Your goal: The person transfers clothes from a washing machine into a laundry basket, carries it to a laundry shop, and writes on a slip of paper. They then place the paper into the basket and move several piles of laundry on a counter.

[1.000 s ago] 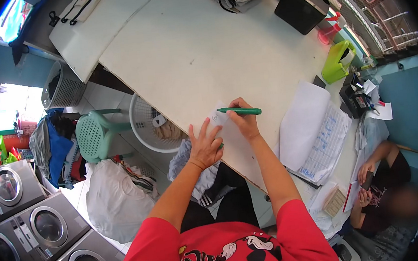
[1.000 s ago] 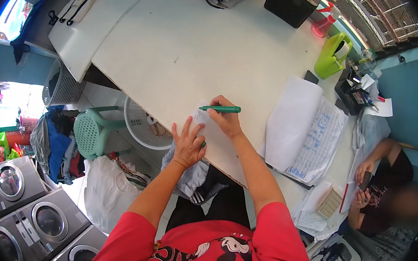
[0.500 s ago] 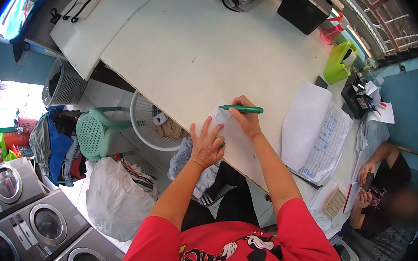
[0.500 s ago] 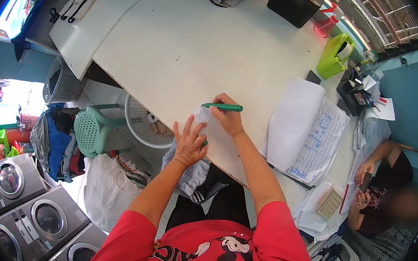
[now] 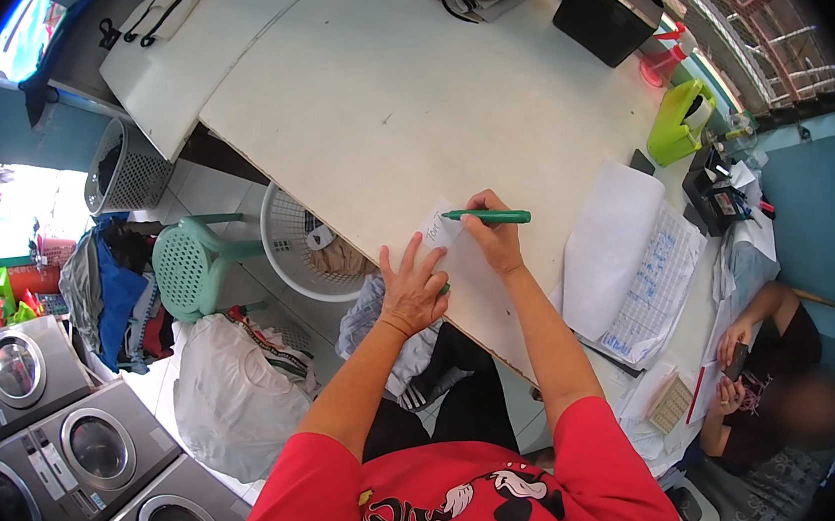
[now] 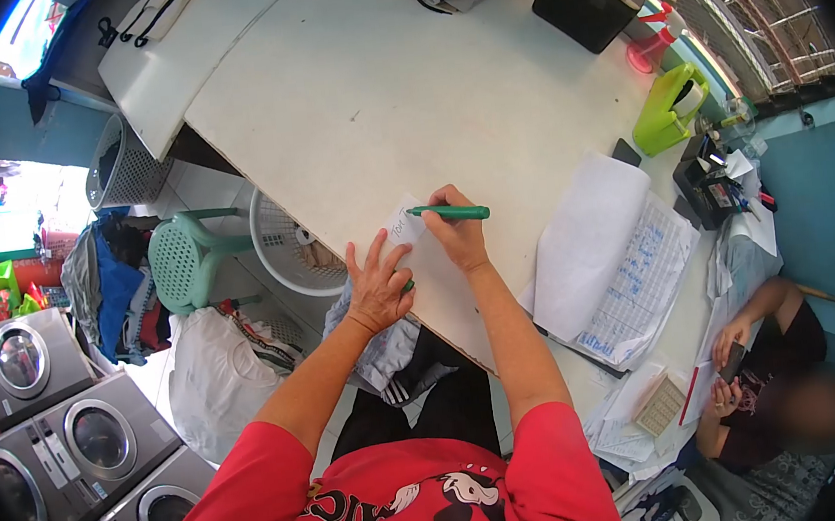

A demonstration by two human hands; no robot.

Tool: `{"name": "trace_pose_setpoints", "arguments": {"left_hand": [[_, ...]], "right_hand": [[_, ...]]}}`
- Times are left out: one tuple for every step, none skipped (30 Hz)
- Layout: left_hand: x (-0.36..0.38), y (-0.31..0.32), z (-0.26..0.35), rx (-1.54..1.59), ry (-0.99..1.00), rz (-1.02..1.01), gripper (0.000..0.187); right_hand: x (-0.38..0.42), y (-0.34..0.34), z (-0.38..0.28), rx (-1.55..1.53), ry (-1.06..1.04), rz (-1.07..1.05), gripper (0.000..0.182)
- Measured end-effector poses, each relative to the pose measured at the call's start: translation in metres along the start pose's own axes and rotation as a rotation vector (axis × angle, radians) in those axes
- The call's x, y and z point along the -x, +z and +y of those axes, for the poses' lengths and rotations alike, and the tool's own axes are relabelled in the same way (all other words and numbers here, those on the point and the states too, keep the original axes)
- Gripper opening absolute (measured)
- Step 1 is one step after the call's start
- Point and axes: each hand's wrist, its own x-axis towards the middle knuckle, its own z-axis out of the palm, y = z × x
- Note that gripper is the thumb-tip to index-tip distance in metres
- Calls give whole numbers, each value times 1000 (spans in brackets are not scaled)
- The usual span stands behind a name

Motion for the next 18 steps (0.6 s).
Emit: {"name": "trace_pose_setpoints", "arguments": {"left_hand": [[0,0,0,-1,0,-3,21],[0,0,1,-1,1,-5,21],[0,0,1,0,-2,-7,21],[0,-1,1,0,-6,-8,20],[-1,-1,1,0,-5,-8,20],[-1,-1,1,0,-7,-13,20],[-1,-1,1,1,-9,-19,20],[-1,-1,0,0,-8,-19,20],[-1,-1,1,1,-7,-17,20],[-1,-1,1,1,-6,-15,21],[0,-1,1,1,-6,-16,21],[-1,0,1,8,-7,-3,20],[-1,0,1,16,-7,10,19],[0,0,1,16,-6,10,19],[0,0,1,18,-6,10,19],[0,0,1,19,-5,10,19],[0,0,1,19,-5,10,19],[0,0,1,17,-7,10,18]], "right_hand": [[0,1,0,-7,-14,25,10],[0,1,2,-7,-13,27,10],[-1,1,4,22,-15,17,10],[-1,0,6,50,-18,7,9],[-1,0,6,50,-18,8,9],[0,-1,6,41,-21,-2,9],[1,-2,6,32,-24,-11,9],[1,-1,6,31,-24,-11,9],[1,0,6,10,-16,11,9],[1,0,5,-11,-8,32,9],[0,0,5,-12,-7,33,9],[0,-1,5,12,-9,16,9],[0,-1,5,35,-12,-1,9],[0,-1,4,35,-12,-1,9],[0,0,3,3,-6,20,10],[0,0,2,-30,0,41,10],[0,1,3,-30,-1,41,10],[-1,1,4,-13,-17,41,10]]}}
